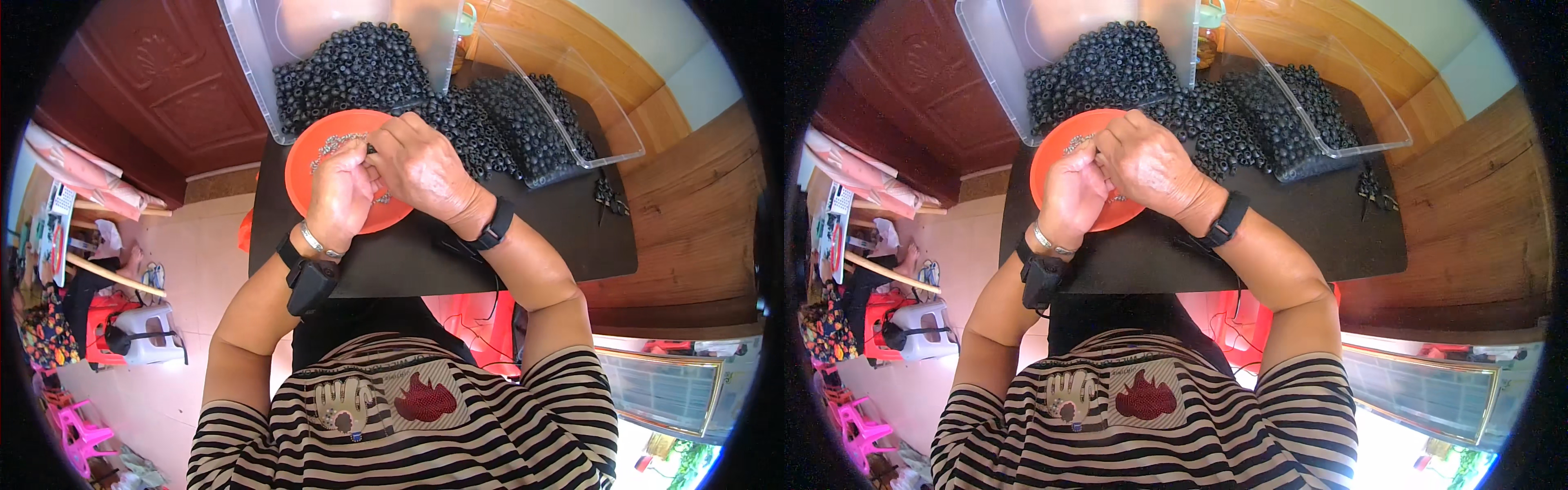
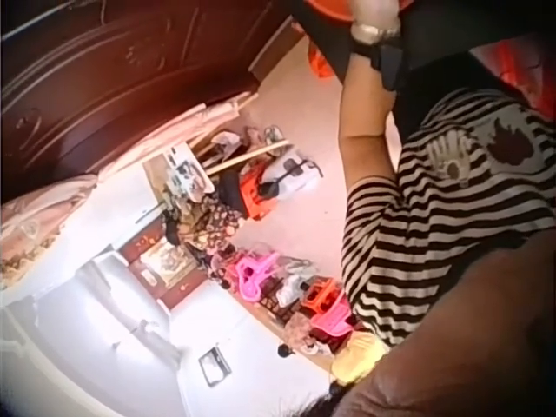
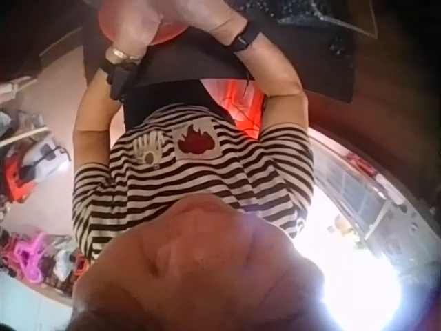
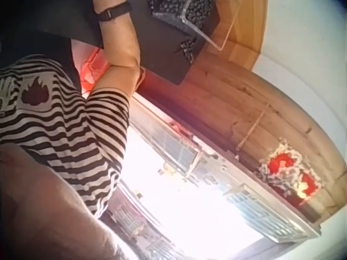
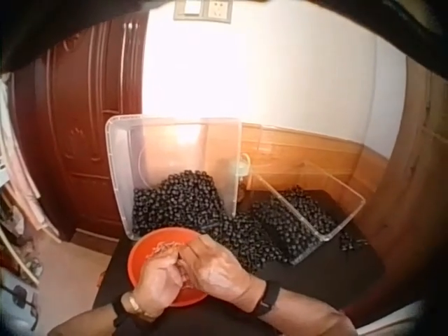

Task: Assemble small plastic components by manually inserting metal clips into them.

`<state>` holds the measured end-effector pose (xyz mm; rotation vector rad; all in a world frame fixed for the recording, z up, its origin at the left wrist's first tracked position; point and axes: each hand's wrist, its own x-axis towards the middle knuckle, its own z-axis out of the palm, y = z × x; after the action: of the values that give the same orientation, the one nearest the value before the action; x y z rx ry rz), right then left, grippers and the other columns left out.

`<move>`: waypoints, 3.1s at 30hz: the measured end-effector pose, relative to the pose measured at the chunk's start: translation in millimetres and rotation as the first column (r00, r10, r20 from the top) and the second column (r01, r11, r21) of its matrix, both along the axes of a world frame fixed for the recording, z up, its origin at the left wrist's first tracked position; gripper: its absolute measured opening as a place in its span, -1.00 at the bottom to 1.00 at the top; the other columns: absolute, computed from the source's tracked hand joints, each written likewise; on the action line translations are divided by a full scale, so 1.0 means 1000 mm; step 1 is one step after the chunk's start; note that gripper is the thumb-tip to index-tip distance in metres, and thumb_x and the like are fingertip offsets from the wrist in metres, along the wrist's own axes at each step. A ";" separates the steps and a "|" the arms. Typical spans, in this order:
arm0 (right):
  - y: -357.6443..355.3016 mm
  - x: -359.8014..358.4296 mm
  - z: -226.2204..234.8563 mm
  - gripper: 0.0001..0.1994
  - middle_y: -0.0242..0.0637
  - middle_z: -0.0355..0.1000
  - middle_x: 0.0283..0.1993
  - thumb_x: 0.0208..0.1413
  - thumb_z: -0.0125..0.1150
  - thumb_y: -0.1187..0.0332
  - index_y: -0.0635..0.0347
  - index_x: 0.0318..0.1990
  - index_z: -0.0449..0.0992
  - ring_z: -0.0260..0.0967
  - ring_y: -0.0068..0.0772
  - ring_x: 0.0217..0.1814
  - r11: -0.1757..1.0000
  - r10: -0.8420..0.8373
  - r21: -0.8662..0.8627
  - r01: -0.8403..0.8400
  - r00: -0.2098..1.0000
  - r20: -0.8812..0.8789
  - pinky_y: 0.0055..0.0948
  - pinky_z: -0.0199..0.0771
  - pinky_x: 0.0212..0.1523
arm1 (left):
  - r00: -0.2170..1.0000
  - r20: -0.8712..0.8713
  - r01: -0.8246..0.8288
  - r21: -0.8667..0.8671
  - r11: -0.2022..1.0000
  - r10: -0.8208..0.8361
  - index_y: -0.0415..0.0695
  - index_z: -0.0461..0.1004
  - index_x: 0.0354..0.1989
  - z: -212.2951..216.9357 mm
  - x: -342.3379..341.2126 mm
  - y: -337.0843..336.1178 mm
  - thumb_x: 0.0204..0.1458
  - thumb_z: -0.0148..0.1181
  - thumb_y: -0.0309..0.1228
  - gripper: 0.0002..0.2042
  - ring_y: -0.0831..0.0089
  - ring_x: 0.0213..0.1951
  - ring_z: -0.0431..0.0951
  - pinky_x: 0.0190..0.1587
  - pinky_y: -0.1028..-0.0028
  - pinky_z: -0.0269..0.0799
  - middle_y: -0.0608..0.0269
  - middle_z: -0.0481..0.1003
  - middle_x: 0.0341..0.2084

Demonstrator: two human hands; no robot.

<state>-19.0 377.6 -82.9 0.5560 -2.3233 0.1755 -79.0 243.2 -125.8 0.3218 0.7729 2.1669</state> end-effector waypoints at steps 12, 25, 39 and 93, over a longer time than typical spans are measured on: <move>0.009 -0.001 0.008 -0.82 -0.23 0.40 -0.45 -0.15 0.30 0.46 0.22 -0.33 0.48 0.39 -0.18 -0.37 0.956 0.120 -0.265 -0.127 0.992 -0.042 -0.32 0.44 -0.33 | 0.994 -0.090 -0.069 0.001 0.998 0.068 -0.11 0.40 -0.24 0.012 0.002 0.002 0.16 -0.12 -0.34 -0.83 0.43 -0.20 0.46 -0.04 0.34 0.31 0.26 0.48 -0.28; 0.010 -0.002 0.004 -0.90 -0.25 0.40 -0.46 -0.08 0.29 0.47 0.24 -0.39 0.49 0.40 -0.25 -0.41 0.884 0.126 -0.461 -0.077 0.989 0.075 -0.40 0.42 -0.37 | 0.992 -0.105 -0.073 -0.075 0.994 0.065 -0.13 0.41 -0.26 0.011 0.001 -0.002 0.16 -0.09 -0.34 -0.83 0.44 -0.27 0.49 -0.12 0.40 0.36 0.25 0.50 -0.34; 0.000 0.002 0.005 -0.78 -0.19 0.39 -0.39 -0.20 0.30 0.48 0.25 -0.33 0.46 0.36 -0.15 -0.33 0.995 0.026 -0.099 -0.027 1.000 -0.005 -0.30 0.44 -0.30 | 0.995 -0.050 -0.093 -0.064 0.994 0.090 -0.11 0.41 -0.28 0.012 0.004 0.000 0.13 -0.14 -0.39 -0.83 0.44 -0.28 0.45 -0.13 0.38 0.32 0.29 0.47 -0.35; 0.011 -0.005 0.000 -0.74 -0.29 0.42 -0.42 -0.26 0.35 0.48 0.15 -0.33 0.48 0.40 -0.22 -0.34 0.913 0.119 -0.394 -0.111 0.993 -0.003 -0.37 0.45 -0.29 | 0.999 -0.038 -0.032 -0.072 0.997 0.029 -0.07 0.44 -0.25 0.010 0.000 -0.002 0.13 -0.03 -0.28 -0.82 0.53 -0.29 0.45 -0.16 0.45 0.30 0.37 0.50 -0.36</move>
<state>-23.9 388.8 -83.0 0.4855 -2.1911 0.6916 -79.2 241.2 -116.0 0.3150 0.8807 2.1609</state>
